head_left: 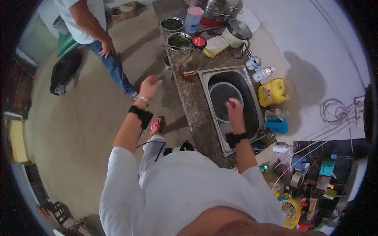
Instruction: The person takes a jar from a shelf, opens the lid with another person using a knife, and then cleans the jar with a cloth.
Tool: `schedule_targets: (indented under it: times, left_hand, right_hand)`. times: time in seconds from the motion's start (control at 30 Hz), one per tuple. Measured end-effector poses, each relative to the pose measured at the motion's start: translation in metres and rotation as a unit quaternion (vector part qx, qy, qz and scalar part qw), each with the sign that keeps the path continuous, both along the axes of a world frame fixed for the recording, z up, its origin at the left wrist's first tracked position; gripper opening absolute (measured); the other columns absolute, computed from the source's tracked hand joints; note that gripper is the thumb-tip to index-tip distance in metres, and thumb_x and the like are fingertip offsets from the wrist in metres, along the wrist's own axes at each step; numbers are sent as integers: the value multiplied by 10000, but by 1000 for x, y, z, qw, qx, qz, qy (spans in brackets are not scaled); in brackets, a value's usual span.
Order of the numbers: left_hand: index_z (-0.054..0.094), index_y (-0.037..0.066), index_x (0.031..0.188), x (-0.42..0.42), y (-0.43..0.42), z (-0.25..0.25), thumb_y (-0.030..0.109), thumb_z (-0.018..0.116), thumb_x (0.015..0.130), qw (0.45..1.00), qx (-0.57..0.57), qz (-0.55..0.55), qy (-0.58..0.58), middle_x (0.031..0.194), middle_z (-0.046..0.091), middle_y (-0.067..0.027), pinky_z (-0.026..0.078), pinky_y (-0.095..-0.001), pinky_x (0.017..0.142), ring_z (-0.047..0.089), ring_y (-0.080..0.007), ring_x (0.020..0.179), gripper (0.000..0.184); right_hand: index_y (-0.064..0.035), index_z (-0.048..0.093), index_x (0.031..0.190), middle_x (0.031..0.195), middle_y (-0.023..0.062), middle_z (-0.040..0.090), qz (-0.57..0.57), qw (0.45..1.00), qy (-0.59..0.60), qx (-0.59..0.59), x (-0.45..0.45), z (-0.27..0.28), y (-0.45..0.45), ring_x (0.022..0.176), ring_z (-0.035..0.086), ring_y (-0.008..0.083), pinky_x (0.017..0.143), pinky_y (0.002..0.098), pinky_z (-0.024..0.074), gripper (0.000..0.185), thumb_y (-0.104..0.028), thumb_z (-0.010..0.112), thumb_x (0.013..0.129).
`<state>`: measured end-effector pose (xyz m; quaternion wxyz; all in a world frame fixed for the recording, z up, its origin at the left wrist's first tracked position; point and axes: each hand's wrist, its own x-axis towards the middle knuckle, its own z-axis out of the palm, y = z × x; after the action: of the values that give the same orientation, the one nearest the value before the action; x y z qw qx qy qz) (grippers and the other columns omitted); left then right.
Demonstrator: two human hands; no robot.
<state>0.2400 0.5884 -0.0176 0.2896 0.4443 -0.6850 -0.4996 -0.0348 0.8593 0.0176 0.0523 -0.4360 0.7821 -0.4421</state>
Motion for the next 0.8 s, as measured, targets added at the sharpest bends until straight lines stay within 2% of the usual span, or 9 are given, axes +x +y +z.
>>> schedule_targets:
  times: [0.1, 0.17, 0.27, 0.33, 0.37, 0.43, 0.53, 0.63, 0.8]
  left_hand:
    - [403, -1, 1136, -74, -25, 24, 270, 641, 663, 986, -149, -59, 50, 901, 568, -147, 431, -321, 744, 554, -253, 835, 595]
    - [364, 19, 1171, -108, -35, 39, 262, 637, 666, 965, -232, -58, 109, 912, 560, -156, 429, -332, 746, 550, -271, 839, 624]
    - [337, 50, 1197, -126, -47, 67, 244, 641, 666, 978, -137, -136, 85, 905, 555, -168, 425, -339, 752, 544, -293, 844, 642]
    - [349, 89, 1197, -143, -59, 48, 217, 644, 662, 963, -176, -143, 144, 800, 567, -167, 439, -348, 673, 561, -298, 746, 624]
    - [347, 100, 1198, -141, -57, 54, 205, 636, 667, 967, -142, -173, 119, 741, 565, -161, 438, -359, 629, 560, -300, 687, 613]
    - [323, 119, 1207, -145, -49, 52, 167, 602, 685, 964, -124, -200, 123, 598, 546, -138, 423, -387, 532, 546, -306, 555, 594]
    - [294, 93, 1213, -145, -35, 66, 137, 587, 686, 980, -80, -173, 64, 601, 549, -142, 423, -394, 540, 548, -315, 573, 604]
    - [267, 69, 1220, -148, -30, 70, 118, 577, 685, 980, -72, -182, 45, 604, 552, -152, 425, -402, 542, 553, -316, 579, 620]
    - [250, 58, 1214, -152, -26, 76, 135, 576, 696, 981, -85, -173, 29, 637, 558, -180, 433, -417, 572, 557, -338, 610, 617]
  right_hand:
    - [-17, 532, 931, 821, 54, 534, 79, 995, -19, -57, 8, 39, -75, 683, 495, 124, 585, 231, 418, 247, -48, 598, 695]
    - [-33, 499, 1009, 894, 58, 518, 31, 996, -58, -60, 24, 56, -125, 728, 485, 107, 606, 222, 422, 335, -31, 600, 689]
    - [-29, 420, 1107, 1009, 76, 480, -28, 987, -134, -82, 44, 62, -191, 830, 482, 133, 684, 233, 422, 447, -26, 593, 695]
    - [8, 325, 1166, 1108, 111, 425, 8, 989, 24, -147, 50, 58, -220, 928, 468, 193, 784, 268, 394, 542, -23, 588, 693]
    - [8, 325, 1166, 1108, 111, 425, 0, 990, 22, -142, 56, 56, -228, 928, 468, 193, 784, 268, 394, 542, -23, 588, 693]
    - [53, 308, 1151, 1094, 141, 444, -3, 944, -214, -250, 64, 53, -240, 966, 466, 237, 838, 303, 363, 564, -42, 594, 674]
    - [55, 295, 1154, 1068, 168, 463, -71, 971, -131, -188, 58, 44, -242, 961, 476, 248, 843, 309, 361, 600, -89, 606, 661]
    - [59, 316, 1139, 1037, 180, 484, -88, 978, -129, -141, 53, 49, -236, 940, 494, 253, 827, 311, 375, 571, -118, 590, 671]
    - [62, 375, 1095, 942, 159, 529, -21, 981, -119, -154, 40, 55, -230, 846, 533, 239, 752, 301, 417, 482, -80, 554, 671]
